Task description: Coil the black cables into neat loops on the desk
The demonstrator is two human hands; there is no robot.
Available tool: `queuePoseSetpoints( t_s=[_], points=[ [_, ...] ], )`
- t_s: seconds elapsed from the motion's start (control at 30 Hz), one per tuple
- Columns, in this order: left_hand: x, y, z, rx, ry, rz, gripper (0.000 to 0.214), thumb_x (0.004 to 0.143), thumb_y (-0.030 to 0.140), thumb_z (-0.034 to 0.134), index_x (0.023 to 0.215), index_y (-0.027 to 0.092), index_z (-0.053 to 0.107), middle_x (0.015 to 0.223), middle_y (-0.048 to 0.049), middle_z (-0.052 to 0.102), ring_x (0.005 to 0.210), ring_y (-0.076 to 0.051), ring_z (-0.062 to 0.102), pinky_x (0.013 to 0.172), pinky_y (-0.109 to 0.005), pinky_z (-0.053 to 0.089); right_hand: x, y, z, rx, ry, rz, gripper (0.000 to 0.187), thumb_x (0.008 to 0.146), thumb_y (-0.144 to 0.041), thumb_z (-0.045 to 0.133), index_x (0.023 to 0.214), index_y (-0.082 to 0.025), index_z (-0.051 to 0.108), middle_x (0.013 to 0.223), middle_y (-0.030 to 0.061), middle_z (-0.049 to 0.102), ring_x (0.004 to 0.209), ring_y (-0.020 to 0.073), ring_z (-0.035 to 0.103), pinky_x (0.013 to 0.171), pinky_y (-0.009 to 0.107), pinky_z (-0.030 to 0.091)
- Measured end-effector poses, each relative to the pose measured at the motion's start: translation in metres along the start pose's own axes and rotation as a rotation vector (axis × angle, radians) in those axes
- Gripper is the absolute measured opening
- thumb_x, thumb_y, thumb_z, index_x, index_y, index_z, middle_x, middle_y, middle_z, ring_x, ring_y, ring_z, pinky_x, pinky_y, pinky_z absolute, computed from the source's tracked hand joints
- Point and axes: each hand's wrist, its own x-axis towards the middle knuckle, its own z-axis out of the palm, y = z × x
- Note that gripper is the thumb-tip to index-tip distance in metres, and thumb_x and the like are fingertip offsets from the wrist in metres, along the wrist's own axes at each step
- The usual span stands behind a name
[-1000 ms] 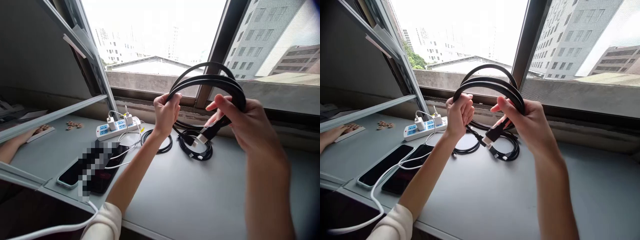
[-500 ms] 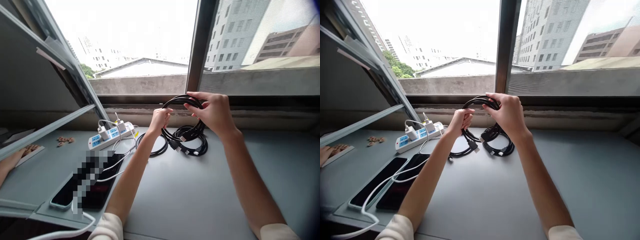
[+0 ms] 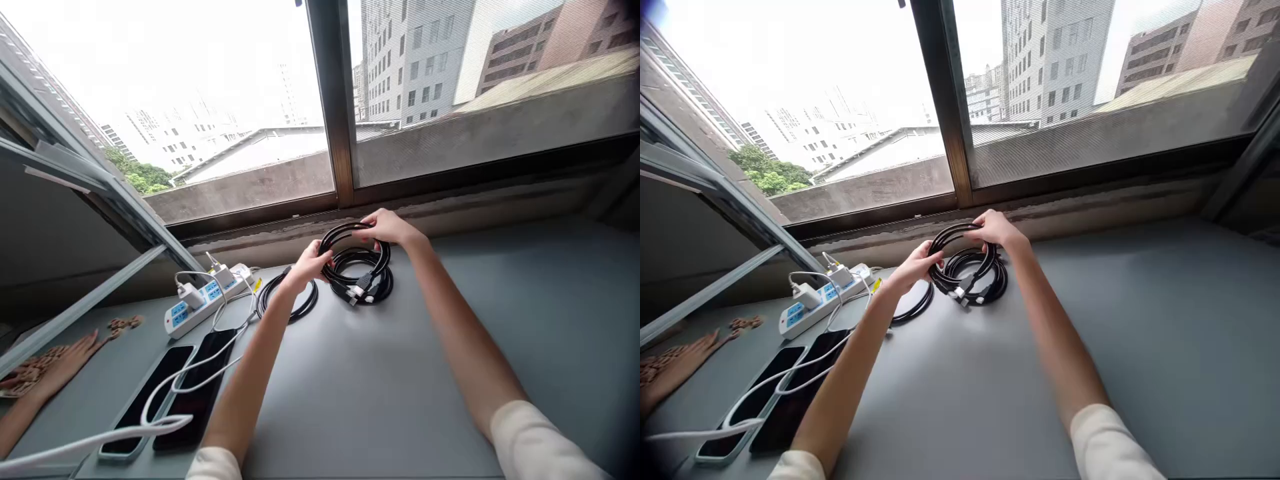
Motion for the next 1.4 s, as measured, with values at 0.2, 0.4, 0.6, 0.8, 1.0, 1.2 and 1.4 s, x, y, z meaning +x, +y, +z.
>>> queuePoseSetpoints(
  t_s=[0.2,0.4,0.6,0.8,1.0,1.2,1.4],
  points=[
    [0.015,-0.029,0.030,0.223,0.176,0.119,0.031,0.086,0.012,0.043,0.117,0.016,0.044,0.095,-0.0062,0.058,0.089,-0.018,0.057,0.083,-0.030,0.047,0.011,0.041,-0.004,0.012,-0.229,0.033,0.041,0.073,-0.007,0.068,0.112,-0.016,0.062,0.081,0.0017,0.066,0.061,0.0142,0.061,0.044,0.016,0.046],
    [0.019,-0.048,0.044,0.480,0.343,0.111,0.056,0.084,0.009,0.040,0.139,0.016,0.028,0.114,-0.0147,0.046,0.094,-0.025,0.055,0.090,-0.040,0.042,0.032,0.063,0.026,-0.061,-0.086,-0.060,0.045,0.075,-0.010,0.069,0.118,-0.021,0.061,0.104,0.0037,0.064,0.095,0.0212,0.060,0.081,0.027,0.050],
    [0.018,-0.060,0.052,0.921,0.392,0.066,0.050,0.090,0.019,0.033,0.140,0.017,0.028,0.115,-0.0140,0.047,0.079,-0.023,0.061,0.066,-0.030,0.047,0.044,0.071,0.049,-0.146,0.050,-0.124,0.046,0.082,-0.023,0.068,0.126,-0.019,0.054,0.123,0.0090,0.053,0.112,0.0209,0.051,0.098,0.030,0.038],
    [0.015,-0.063,0.052,0.958,0.385,0.127,0.046,0.091,0.021,0.035,0.136,0.019,0.036,0.118,-0.0084,0.053,0.081,-0.021,0.060,0.063,-0.028,0.045,0.045,0.069,0.043,-0.147,0.039,-0.103,0.019,0.083,-0.014,0.064,0.101,-0.020,0.069,0.104,0.0031,0.065,0.101,0.0162,0.058,0.093,0.025,0.042],
    [0.016,-0.064,0.046,0.979,0.356,0.189,0.044,0.088,0.015,0.038,0.131,0.015,0.043,0.118,-0.0070,0.056,0.101,-0.025,0.052,0.086,-0.037,0.040,0.040,0.064,0.044,-0.153,0.090,0.034,0.006,0.085,-0.014,0.063,0.089,-0.015,0.067,0.095,0.0047,0.066,0.097,0.0187,0.059,0.092,0.042,0.044],
    [0.009,-0.070,0.040,0.939,0.326,0.230,0.044,0.089,0.020,0.039,0.133,0.016,0.040,0.127,-0.0060,0.050,0.109,-0.025,0.045,0.092,-0.042,0.036,0.032,0.062,0.034,-0.040,0.139,0.045,0.002,0.080,-0.014,0.068,0.082,-0.013,0.068,0.082,0.0036,0.067,0.082,0.0169,0.063,0.083,0.036,0.050],
    [-0.018,-0.069,0.041,0.809,0.434,0.316,0.037,0.091,0.026,0.036,0.126,0.020,0.046,0.133,-0.0067,0.042,0.117,-0.025,0.039,0.098,-0.043,0.032,0.012,0.039,-0.023,0.166,0.363,-0.137,0.013,0.080,-0.015,0.059,0.084,-0.015,0.071,0.082,0.0041,0.069,0.080,0.0159,0.064,0.080,0.026,0.050]
  ],
)
